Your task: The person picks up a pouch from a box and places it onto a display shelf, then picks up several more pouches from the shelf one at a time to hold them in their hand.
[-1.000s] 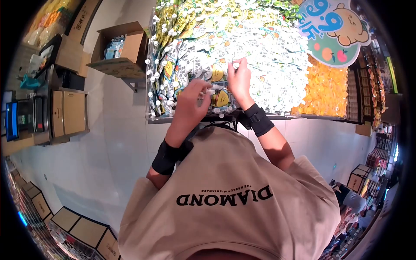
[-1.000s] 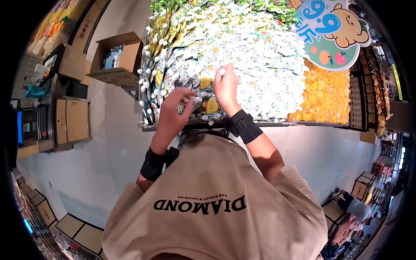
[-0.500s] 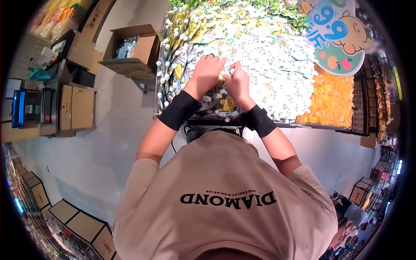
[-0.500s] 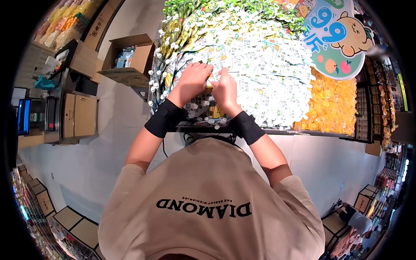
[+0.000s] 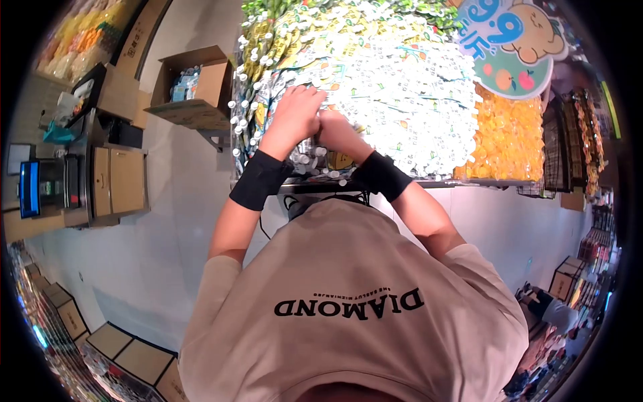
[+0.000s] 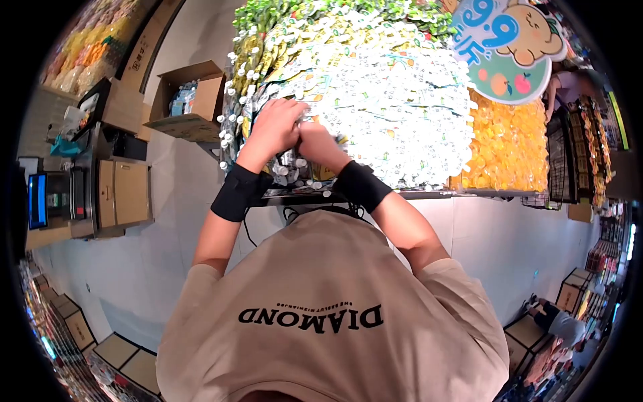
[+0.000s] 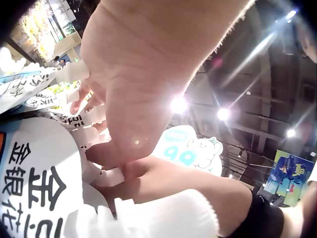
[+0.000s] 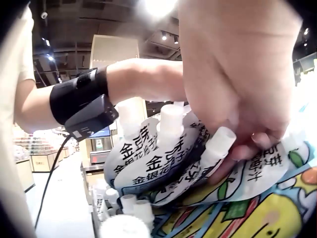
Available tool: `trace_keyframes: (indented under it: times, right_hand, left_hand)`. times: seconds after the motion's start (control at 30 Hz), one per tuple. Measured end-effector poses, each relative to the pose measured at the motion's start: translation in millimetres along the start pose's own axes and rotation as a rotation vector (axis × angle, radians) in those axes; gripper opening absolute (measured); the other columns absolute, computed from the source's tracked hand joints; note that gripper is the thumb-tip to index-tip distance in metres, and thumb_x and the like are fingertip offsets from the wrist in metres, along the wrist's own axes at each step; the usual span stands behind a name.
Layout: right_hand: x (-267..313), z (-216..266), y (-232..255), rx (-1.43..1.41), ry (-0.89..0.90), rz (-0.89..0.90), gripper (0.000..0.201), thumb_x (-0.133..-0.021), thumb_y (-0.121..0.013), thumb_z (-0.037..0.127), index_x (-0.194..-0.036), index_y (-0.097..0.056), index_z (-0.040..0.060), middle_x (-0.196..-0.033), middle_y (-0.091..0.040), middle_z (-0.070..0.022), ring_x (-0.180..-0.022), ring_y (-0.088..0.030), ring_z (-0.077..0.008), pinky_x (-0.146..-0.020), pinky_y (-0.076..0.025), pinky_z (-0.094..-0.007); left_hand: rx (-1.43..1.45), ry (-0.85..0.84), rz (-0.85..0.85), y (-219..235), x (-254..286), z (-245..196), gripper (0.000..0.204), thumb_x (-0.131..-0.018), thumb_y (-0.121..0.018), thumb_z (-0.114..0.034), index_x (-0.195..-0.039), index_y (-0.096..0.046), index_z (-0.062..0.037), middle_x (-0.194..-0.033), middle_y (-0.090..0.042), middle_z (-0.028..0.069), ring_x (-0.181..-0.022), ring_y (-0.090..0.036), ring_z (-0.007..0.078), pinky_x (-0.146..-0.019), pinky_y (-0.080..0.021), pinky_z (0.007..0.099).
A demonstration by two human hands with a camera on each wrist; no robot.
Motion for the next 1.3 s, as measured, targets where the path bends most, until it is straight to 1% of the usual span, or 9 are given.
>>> trace_keyframes:
  times: [0.17,0.23,0.33,0.4,0.53,0.63,0.87,0.9,1.3]
  right_hand:
    - [8.3,-12.0,13.5,-0.031,-0.081,0.009,0.016,-0.078,-0.065,0.004,-0.091,-0.064,-0.0046,-0.082,-0.066,-0.0271,-0.083,-0.065,-0.0456,-0.072,-0.052,-0.0497]
    - [21.7,9.6,56.4,-0.165,-0.107,0.043,0.021,-0.085,-0.069,0.006,-0.105,-0.065,-0.0019,-0.081,-0.068,-0.016,-0.07,-0.065,-0.025,-0.067,-0.051,-0.0359]
    - [51.3,5.7,120.5,-0.273,-0.089,-0.171,0.019,-0.088,-0.07,0.006,-0.106,-0.066,0.0015,-0.082,-0.069,-0.0063,-0.072,-0.059,-0.0096,-0.066,-0.049,-0.0265]
    - [83.9,-8.4,172.5,-0.267,-0.219,-0.316,0.017,-0.086,-0.071,0.004,-0.102,-0.067,0.0016,-0.077,-0.068,-0.0071,-0.07,-0.063,-0.0129,-0.068,-0.052,-0.0289]
    - [172.7,-90.3,261.4,0.341,-0.543,-0.683,0.028,-0.085,-0.075,0.012,-0.106,-0.064,-0.001,-0.096,-0.068,-0.0166,-0.088,-0.065,-0.0283,-0.081,-0.052,-0.0404]
    - [235.5,-159.9,290.3,0.463,-0.778,-0.618,0.051,-0.083,-0.079,0.027,-0.117,-0.058,-0.0037,-0.113,-0.061,-0.0259,-0.113,-0.056,-0.0406,-0.099,-0.043,-0.0478]
    - [304.7,-238.8,269.2,0.247,-0.872,-0.627,0.068,-0.084,-0.079,0.034,-0.13,-0.051,-0.0064,-0.125,-0.06,-0.029,-0.119,-0.058,-0.0364,-0.102,-0.045,-0.0428]
    - [307.5,-238.0,259.1,-0.19,-0.971,-0.656,0.064,-0.085,-0.079,0.033,-0.126,-0.053,-0.0091,-0.117,-0.066,-0.0238,-0.109,-0.065,-0.0277,-0.094,-0.051,-0.038]
    - [273.5,-238.3,263.7,-0.38,-0.946,-0.675,0.032,-0.089,-0.077,0.025,-0.1,-0.067,-0.0029,-0.087,-0.07,-0.0067,-0.077,-0.065,-0.0138,-0.069,-0.052,-0.0295]
  left_hand:
    - [-0.034,-0.028,0.038,-1.3,-1.1,-4.5,0.038,-0.075,-0.063,-0.007,-0.113,-0.068,-0.008,-0.104,-0.067,0.0098,-0.105,-0.059,0.0313,-0.097,-0.043,0.0416]
    - [-0.066,-0.032,0.096,-4.0,-2.4,-8.0,0.04,-0.074,-0.064,-0.009,-0.114,-0.066,-0.0091,-0.107,-0.067,0.009,-0.108,-0.059,0.0304,-0.101,-0.042,0.0411]
    - [-0.148,-0.018,0.177,-15.0,-4.5,-13.9,0.043,-0.074,-0.063,-0.01,-0.117,-0.063,-0.011,-0.114,-0.064,0.0084,-0.112,-0.057,0.0298,-0.102,-0.041,0.0461]
    - [-0.15,-0.021,0.193,-19.5,-5.8,-16.0,0.042,-0.074,-0.063,-0.01,-0.115,-0.061,-0.0107,-0.113,-0.062,0.0088,-0.113,-0.056,0.0308,-0.104,-0.039,0.0477]
    - [-0.075,-0.007,0.216,-18.2,-5.8,-14.2,0.047,-0.073,-0.064,-0.005,-0.12,-0.059,-0.009,-0.118,-0.06,0.0115,-0.118,-0.054,0.0328,-0.107,-0.038,0.0469]
    - [-0.091,-0.028,0.073,-1.1,-7.3,-36.8,0.053,-0.074,-0.063,-0.002,-0.126,-0.057,-0.0051,-0.13,-0.055,0.0187,-0.125,-0.05,0.0365,-0.115,-0.031,0.0518]
    - [0.354,-0.113,0.172,-21.8,-8.0,-147.7,0.046,-0.082,-0.066,0.001,-0.127,-0.057,-0.0039,-0.134,-0.054,0.0182,-0.124,-0.051,0.0398,-0.106,-0.041,0.0464]
    - [0.384,-0.116,0.177,-30.1,-7.2,-157.6,0.046,-0.082,-0.066,0.002,-0.127,-0.058,-0.004,-0.135,-0.054,0.0179,-0.125,-0.051,0.0397,-0.106,-0.041,0.0455]
    - [0.463,-0.037,0.331,-93.7,-19.7,-206.3,0.036,-0.087,-0.062,0.0,-0.123,-0.061,-0.0032,-0.137,-0.054,0.0155,-0.128,-0.052,0.0374,-0.108,-0.041,0.044]
Point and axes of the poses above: each hand's wrist, its own x-axis away from the middle knuckle, its own y-axis out of the back of the hand, z = x × y, the point moved 5 cm from there along -x, towards the middle knuckle
